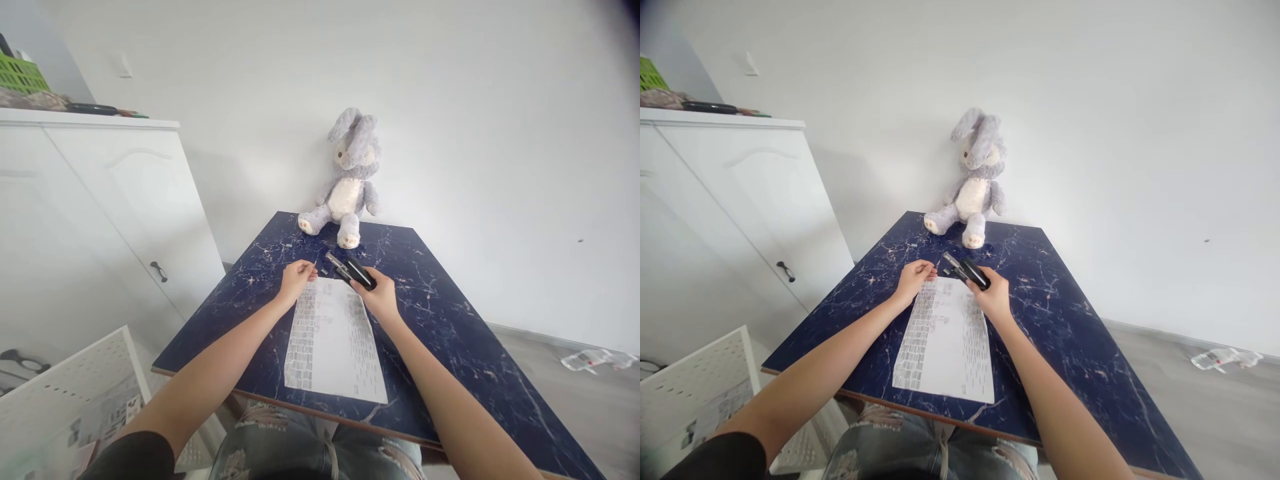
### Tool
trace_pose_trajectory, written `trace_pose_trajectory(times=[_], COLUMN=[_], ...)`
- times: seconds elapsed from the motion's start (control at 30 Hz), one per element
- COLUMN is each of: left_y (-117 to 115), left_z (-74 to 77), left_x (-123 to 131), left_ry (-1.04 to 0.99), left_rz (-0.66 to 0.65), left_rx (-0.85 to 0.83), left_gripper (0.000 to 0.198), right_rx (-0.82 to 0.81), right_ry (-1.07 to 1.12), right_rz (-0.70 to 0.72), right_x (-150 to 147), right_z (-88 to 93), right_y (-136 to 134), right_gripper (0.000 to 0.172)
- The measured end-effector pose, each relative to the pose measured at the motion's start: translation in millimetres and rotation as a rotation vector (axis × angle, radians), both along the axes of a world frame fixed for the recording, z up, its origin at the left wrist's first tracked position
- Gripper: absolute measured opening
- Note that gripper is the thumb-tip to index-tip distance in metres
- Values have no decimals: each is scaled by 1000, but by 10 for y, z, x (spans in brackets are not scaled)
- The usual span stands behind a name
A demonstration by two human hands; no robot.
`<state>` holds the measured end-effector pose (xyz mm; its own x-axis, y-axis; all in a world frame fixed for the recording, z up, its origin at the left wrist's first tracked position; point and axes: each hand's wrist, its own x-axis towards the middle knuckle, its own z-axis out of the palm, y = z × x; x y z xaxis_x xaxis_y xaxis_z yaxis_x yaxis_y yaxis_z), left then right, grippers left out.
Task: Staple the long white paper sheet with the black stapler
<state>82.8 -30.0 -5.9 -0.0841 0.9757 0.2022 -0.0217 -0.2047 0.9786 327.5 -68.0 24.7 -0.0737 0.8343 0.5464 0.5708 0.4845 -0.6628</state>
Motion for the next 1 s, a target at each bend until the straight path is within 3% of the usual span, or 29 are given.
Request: trace_pose_trajectory(times=[0.1,0.2,0.3,0.43,0.57,0.73,0.87,1.0], left_y=[62,113,135,139,149,130,91,14], left_z=[-41,-64,-83,-102,-64,-2,112,236], left_x=[-56,-99,-113,-86,-45,8,4,-6], left_ry=[340,667,949,1165,1172,1210,860,482], left_rz=[73,58,-93,-265,-237,-162,-66,-243], left_rx=[178,322,372,296,351,369,412,313], left_gripper=[16,24,40,45,27,11,12,22], right_rx=[-248,-339,-331,-341,-337,-304,-154,-8], right_ry=[-43,-176,-239,-160,41,83,57,81], right_rz=[267,503,564,680,575,403,307,403], right_x=[112,77,-27,-19,109,123,28,-85], right_z=[55,47,0,-50,-96,-153,-142,-42], right_y=[11,-16,-38,24,141,215,187,78], right_gripper=[24,21,22,42,59,67,43,35])
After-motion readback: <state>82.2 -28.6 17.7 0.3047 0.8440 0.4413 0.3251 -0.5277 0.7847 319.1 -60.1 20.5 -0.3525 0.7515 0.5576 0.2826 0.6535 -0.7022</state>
